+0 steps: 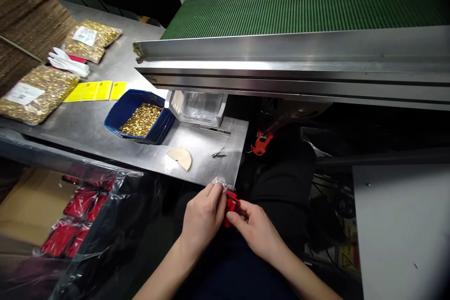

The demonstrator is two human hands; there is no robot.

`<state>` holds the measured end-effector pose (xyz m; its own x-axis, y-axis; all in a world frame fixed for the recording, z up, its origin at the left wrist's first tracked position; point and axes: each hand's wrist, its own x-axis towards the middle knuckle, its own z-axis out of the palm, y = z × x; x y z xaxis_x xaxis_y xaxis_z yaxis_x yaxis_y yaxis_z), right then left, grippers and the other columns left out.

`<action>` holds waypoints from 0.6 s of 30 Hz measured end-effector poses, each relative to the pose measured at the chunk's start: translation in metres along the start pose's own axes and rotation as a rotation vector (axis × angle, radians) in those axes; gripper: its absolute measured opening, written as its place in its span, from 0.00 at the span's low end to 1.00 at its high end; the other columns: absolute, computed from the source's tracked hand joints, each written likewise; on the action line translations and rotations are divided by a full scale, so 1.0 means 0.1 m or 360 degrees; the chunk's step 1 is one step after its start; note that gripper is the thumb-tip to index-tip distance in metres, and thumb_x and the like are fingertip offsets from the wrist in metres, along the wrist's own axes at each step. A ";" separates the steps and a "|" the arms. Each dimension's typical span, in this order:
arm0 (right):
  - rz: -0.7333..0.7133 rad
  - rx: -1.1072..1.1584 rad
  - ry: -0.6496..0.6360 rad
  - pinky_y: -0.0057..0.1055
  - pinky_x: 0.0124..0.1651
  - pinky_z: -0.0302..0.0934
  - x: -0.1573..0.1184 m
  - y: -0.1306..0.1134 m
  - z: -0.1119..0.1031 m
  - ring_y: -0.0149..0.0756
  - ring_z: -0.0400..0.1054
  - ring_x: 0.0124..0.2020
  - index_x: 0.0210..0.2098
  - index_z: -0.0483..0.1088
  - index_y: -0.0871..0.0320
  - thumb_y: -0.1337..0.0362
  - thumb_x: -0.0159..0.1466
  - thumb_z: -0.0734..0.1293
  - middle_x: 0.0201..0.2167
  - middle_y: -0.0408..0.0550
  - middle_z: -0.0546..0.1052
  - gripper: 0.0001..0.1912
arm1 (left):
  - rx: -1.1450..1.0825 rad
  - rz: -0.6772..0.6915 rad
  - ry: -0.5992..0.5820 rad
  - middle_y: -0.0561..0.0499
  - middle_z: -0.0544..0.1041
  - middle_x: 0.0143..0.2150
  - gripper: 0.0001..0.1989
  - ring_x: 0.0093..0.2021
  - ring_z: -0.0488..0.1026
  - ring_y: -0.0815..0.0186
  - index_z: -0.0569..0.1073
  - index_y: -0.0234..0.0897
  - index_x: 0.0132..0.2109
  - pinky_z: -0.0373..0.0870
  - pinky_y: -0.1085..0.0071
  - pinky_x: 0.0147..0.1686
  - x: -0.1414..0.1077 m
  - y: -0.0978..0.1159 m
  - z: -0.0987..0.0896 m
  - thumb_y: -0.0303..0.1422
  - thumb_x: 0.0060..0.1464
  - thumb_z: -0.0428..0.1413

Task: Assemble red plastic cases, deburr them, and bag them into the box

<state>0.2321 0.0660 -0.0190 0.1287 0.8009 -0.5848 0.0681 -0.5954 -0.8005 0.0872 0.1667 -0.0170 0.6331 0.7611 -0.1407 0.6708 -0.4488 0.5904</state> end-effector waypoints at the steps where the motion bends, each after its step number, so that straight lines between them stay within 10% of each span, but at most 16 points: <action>1: -0.0008 0.0100 -0.0013 0.28 0.33 0.61 0.02 0.02 -0.02 0.36 0.69 0.30 0.41 0.78 0.59 0.51 0.68 0.68 0.30 0.46 0.78 0.17 | -0.0069 0.0026 -0.0007 0.53 0.74 0.34 0.11 0.32 0.73 0.66 0.68 0.41 0.39 0.64 0.70 0.33 -0.02 0.03 -0.02 0.33 0.72 0.46; 7: -0.0021 0.0525 -0.0076 0.29 0.35 0.64 0.09 0.07 -0.07 0.35 0.70 0.32 0.48 0.77 0.60 0.52 0.69 0.67 0.36 0.48 0.81 0.18 | -0.0351 0.0254 0.0086 0.51 0.76 0.34 0.06 0.32 0.75 0.66 0.71 0.39 0.44 0.69 0.72 0.35 -0.19 0.14 0.03 0.28 0.70 0.49; 13: -0.0076 0.0266 -0.0260 0.30 0.40 0.62 0.12 0.02 -0.09 0.40 0.72 0.35 0.32 0.78 0.59 0.70 0.61 0.65 0.28 0.42 0.79 0.08 | -0.0178 0.0471 0.0195 0.49 0.76 0.30 0.09 0.28 0.74 0.64 0.71 0.38 0.39 0.68 0.69 0.30 -0.21 0.28 0.17 0.24 0.68 0.49; 18: -0.0054 0.0527 -0.0271 0.29 0.35 0.59 0.19 0.08 -0.10 0.33 0.64 0.29 0.26 0.73 0.60 0.61 0.62 0.67 0.26 0.41 0.74 0.11 | -0.0235 0.0532 0.0140 0.48 0.78 0.30 0.11 0.29 0.77 0.63 0.74 0.38 0.39 0.72 0.70 0.30 -0.26 0.42 0.20 0.24 0.67 0.49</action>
<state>0.2447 0.0757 -0.0357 -0.0366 0.8354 -0.5483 -0.2580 -0.5380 -0.8025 0.1067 0.1185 -0.0040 0.7679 0.6242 0.1441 0.3658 -0.6119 0.7013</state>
